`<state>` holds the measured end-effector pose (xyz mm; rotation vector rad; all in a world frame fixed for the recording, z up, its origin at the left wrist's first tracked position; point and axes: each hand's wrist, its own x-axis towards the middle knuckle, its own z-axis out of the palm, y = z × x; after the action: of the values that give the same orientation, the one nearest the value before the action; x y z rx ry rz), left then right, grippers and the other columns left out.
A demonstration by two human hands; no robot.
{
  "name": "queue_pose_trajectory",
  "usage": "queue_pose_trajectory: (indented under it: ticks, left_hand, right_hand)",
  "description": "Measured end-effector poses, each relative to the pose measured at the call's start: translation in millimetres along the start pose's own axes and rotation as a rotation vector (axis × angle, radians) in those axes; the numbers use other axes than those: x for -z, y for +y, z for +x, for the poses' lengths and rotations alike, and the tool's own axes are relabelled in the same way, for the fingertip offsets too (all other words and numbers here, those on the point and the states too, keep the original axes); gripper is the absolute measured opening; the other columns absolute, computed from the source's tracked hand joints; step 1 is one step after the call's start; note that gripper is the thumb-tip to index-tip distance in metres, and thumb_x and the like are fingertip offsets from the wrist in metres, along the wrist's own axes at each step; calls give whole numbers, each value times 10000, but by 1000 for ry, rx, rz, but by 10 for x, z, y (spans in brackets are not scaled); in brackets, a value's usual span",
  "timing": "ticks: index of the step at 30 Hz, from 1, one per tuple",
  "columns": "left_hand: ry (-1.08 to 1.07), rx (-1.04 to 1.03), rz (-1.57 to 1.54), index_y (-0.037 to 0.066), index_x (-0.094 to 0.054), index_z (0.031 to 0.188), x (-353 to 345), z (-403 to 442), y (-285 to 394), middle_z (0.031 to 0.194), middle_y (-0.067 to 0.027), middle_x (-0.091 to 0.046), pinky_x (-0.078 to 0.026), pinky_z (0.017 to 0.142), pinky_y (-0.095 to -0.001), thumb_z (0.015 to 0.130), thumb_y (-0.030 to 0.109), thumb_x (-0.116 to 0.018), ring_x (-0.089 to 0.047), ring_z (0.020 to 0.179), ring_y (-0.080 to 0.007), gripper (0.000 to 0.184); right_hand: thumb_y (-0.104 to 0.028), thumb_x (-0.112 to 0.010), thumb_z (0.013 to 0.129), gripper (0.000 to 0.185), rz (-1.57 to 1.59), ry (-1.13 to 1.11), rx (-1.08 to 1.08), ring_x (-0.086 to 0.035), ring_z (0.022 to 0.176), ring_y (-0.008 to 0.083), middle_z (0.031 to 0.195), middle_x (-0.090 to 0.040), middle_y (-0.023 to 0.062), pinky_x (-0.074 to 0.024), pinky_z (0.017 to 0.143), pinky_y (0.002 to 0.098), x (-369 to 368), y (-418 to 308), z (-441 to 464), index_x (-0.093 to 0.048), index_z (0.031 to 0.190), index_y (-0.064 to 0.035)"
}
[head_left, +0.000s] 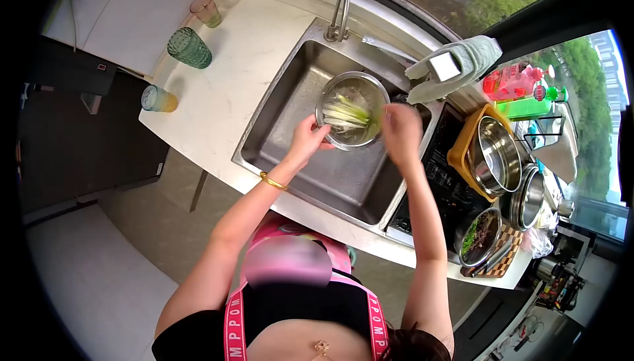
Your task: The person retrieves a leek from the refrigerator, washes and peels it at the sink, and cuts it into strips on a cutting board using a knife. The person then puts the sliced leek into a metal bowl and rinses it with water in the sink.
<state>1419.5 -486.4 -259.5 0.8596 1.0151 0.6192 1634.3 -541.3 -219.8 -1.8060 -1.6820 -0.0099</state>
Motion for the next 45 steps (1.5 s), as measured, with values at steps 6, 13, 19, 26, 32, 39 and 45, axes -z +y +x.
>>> queue_pose_trajectory:
  ticks: [6,13,19,26,32,39,45]
  left_hand:
    - [-57,17,70,8,-550,992,84,-43,8,825,-49,-589,-572,561,-240,870,74,-554,-609,668,-106,139]
    - [-65,46,88,-9,-554,990,158,-30,-75,873,-64,-590,-567,541,-238,863,67,-557,-621,689,-126,149]
    - [-63,-140,215,-38,-564,991,87,-56,105,931,-67,-574,-559,534,-229,854,67,-571,-614,687,-123,173]
    - [-87,-259,649,-7,-500,818,-83,-257,476,949,-146,-592,-503,484,-290,826,66,-585,-652,651,-213,113]
    - [-39,-808,1249,8,-470,767,-253,-583,423,1304,-282,-411,-501,516,-337,771,43,-596,-609,614,-334,131]
    - [-94,-1172,1381,56,-448,703,-47,-799,339,1399,-286,-286,-522,521,-312,748,33,-551,-595,585,-198,114]
    - [-117,-990,1037,10,-399,722,67,-895,396,1385,-281,-305,-498,513,-317,754,-23,-576,-595,595,-286,183]
  right_hand:
    - [-233,-665,708,390,-326,-495,19,-608,843,264,955,-569,167,-488,708,378,-839,-249,-59,-506,1009,-42]
    - [-108,-559,756,276,-195,-404,-14,-633,757,305,884,-583,169,-534,608,388,-1150,-45,-153,-466,1001,-20]
    - [-152,-611,739,404,92,-250,-208,-603,852,370,964,-576,213,-498,726,442,-1036,-202,-126,-442,1069,9]
    - [-103,-679,707,670,354,-61,-411,-562,885,479,1015,-541,310,-468,756,479,-1260,-433,-358,-274,1221,40]
    - [-302,-489,904,492,1185,-102,-1015,-550,1035,301,1149,-545,151,-453,853,391,-1034,-876,-203,-364,1270,2]
    - [-296,-563,856,575,1553,178,-1043,-457,1136,326,1238,-472,171,-381,939,406,-1115,-850,-372,-350,1300,1]
    - [-290,-626,815,654,1471,387,-786,-378,1222,347,1314,-409,188,-319,1012,420,-1196,-847,-429,-338,1325,0]
